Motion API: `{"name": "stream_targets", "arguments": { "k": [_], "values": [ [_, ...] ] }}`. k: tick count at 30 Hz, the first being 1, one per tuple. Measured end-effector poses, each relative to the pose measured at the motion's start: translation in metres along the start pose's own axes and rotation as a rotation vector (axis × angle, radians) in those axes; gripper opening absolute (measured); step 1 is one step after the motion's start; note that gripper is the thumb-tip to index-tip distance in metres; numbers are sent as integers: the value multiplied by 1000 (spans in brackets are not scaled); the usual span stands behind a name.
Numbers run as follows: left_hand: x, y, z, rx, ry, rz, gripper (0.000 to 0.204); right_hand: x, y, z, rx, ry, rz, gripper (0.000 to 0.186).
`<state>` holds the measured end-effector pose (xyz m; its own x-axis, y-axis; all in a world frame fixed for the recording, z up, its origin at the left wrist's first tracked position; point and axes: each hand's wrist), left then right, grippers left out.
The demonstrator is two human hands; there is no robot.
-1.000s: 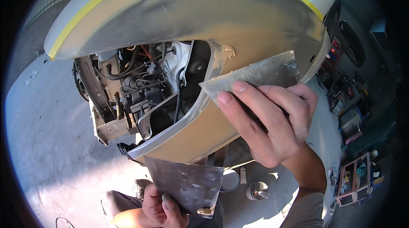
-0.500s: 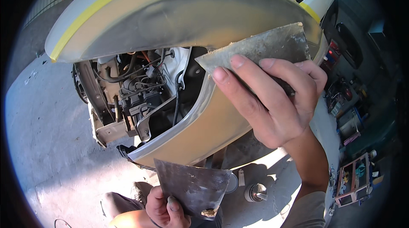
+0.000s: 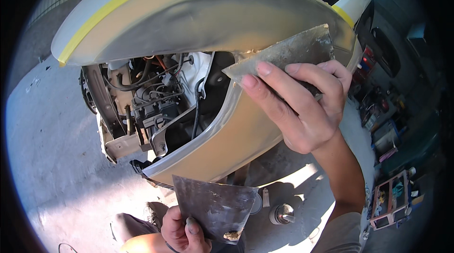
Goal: The person applies body filler to a car fender using a spreader, smoothing the surface and working around the wheel arch. They periodically scrape excess filler from the spreader and continue spreading it evenly across the panel.
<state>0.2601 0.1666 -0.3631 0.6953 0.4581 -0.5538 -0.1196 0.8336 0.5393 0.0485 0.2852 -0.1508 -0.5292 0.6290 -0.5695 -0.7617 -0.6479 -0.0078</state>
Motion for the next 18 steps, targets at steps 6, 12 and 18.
{"name": "stream_targets", "arguments": {
  "k": [6, 12, 18],
  "values": [
    [-2, -2, 3, -59, 14, -26, 25, -1, -8, 0, 12, 7, -22, 30],
    [2, -12, 10, -210, -22, -52, 29, 3, -3, -13, -15, 62, -10, 30],
    [-16, 2, 24, -330, 10, -88, 35, 9, -42, -33, -182, 158, -184, 31]
  ]
}}
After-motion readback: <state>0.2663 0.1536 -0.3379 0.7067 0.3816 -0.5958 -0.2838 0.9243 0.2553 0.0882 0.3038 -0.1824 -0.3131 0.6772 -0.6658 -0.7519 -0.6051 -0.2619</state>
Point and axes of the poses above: each hand's wrist, its own x-axis away from the middle knuckle, its own y-axis out of the palm, z = x × y, and after that the axes turned 10 degrees about x, right-handed
